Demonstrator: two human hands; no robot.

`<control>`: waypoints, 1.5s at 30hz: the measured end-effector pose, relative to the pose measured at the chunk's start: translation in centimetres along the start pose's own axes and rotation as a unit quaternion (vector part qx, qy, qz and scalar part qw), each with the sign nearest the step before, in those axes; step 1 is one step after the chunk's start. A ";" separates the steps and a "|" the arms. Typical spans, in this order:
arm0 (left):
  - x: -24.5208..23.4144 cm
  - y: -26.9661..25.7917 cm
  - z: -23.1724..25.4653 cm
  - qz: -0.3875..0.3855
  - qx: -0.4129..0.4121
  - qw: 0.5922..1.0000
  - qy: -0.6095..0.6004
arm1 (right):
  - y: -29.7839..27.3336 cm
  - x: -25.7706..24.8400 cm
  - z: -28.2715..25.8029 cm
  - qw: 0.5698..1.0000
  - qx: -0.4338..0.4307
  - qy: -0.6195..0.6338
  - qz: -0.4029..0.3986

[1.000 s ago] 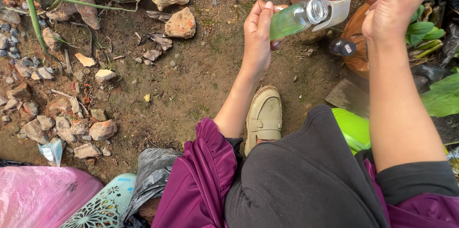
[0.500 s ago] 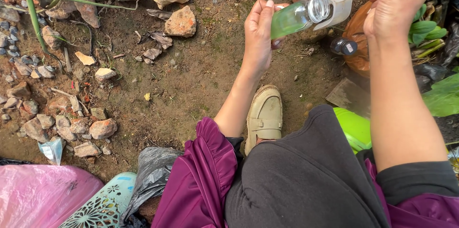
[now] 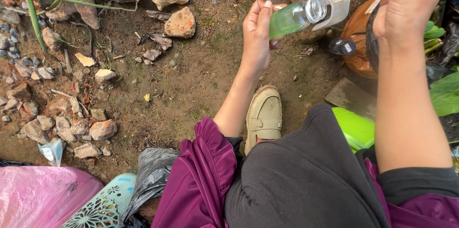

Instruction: Measuring and mixing liquid garden supplements from small bottles into a larger water pitcher using a syringe.

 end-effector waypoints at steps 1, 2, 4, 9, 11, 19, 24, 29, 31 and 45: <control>0.0 0.0 0.0 0.002 -0.004 1.000 -0.001 | -0.1 -0.2 0.2 1.000 0.013 0.019 0.008; 0.0 0.0 0.0 0.004 -0.007 1.000 -0.002 | -0.2 -0.4 0.4 0.999 0.026 0.038 0.015; 0.1 0.0 -0.1 -0.002 -0.003 1.000 -0.003 | -0.4 -1.0 0.7 0.998 0.038 0.052 0.027; 0.3 0.1 -0.3 -0.014 -0.001 1.000 -0.007 | -1.0 -1.1 0.3 0.992 0.069 0.079 0.064; 0.4 0.0 -0.4 -0.003 -0.015 1.000 0.009 | -1.0 -0.2 -1.0 0.995 0.059 0.056 0.066; 1.4 -0.1 -1.1 -0.015 -0.047 0.997 -0.052 | -2.1 2.4 -4.0 0.986 -0.090 -0.143 -0.006; 1.4 -0.4 -1.7 -0.016 -0.077 0.994 -0.081 | -2.4 3.9 -4.1 0.986 -0.047 -0.156 -0.030; 1.8 -0.4 -2.0 -0.021 -0.098 0.992 -0.071 | -2.9 4.4 -3.9 0.974 -0.040 -0.210 -0.076; 1.7 -0.9 -2.2 -0.019 -0.109 0.992 -0.065 | -2.7 5.2 -4.4 0.976 -0.022 -0.204 -0.072; 4.7 -2.1 -5.3 -0.054 -0.215 0.972 -0.080 | -5.6 9.1 -6.4 0.899 0.089 -0.362 -0.231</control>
Point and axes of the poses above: each hand's wrist, its own y-axis towards the middle knuckle, its own x-axis out of the palm, z = x × y, the point moved 10 cm from there along y, towards the middle knuckle, and after that the axes turned 10 degrees about -z, right-handed, at the moved point
